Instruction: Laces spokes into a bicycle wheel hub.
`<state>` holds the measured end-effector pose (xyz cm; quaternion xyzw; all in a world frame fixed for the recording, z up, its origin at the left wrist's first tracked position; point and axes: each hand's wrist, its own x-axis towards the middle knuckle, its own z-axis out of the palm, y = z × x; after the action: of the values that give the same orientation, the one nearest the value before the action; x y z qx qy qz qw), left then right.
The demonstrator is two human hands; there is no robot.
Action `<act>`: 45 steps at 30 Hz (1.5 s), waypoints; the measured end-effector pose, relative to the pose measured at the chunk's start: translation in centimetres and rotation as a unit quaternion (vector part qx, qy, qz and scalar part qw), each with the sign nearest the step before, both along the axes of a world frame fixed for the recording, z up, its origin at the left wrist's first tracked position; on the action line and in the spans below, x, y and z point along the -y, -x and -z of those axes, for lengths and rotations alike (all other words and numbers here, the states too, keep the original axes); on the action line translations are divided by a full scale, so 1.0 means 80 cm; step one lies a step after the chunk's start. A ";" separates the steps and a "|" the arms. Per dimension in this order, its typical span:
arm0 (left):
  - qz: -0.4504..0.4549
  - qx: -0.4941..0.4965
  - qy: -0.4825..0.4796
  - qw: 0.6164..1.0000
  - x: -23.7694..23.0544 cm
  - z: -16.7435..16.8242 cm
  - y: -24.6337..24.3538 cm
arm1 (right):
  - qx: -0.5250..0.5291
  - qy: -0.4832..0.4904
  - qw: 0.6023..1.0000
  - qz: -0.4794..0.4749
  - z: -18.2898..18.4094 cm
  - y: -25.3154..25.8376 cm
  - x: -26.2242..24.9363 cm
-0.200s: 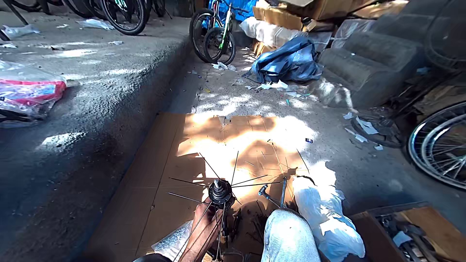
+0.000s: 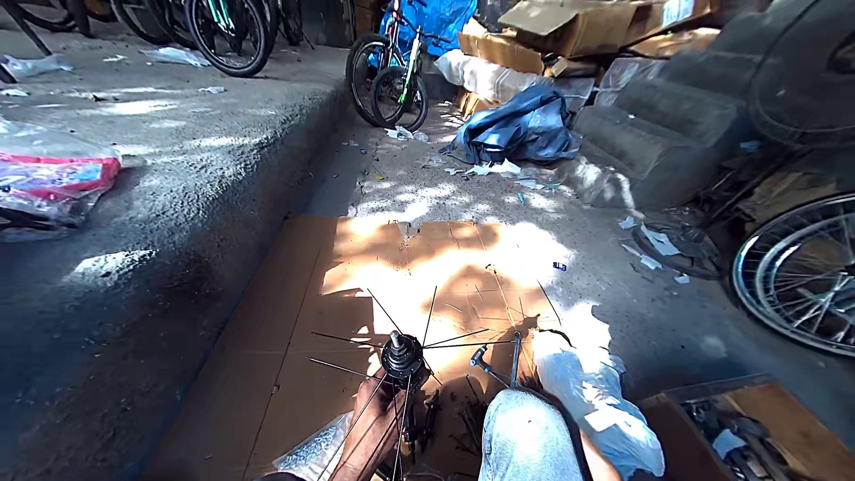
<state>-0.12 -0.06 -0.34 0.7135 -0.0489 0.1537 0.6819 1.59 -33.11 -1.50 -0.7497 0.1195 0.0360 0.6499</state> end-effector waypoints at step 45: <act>-0.012 -0.051 -0.055 0.997 -0.003 0.007 -0.008 | 0.446 0.128 0.847 -0.260 -0.181 -0.030 -0.149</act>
<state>0.54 0.19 -0.87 0.7571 -0.0132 0.1224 0.6415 3.98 -21.19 12.97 -0.7650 -0.3793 -0.1499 0.4985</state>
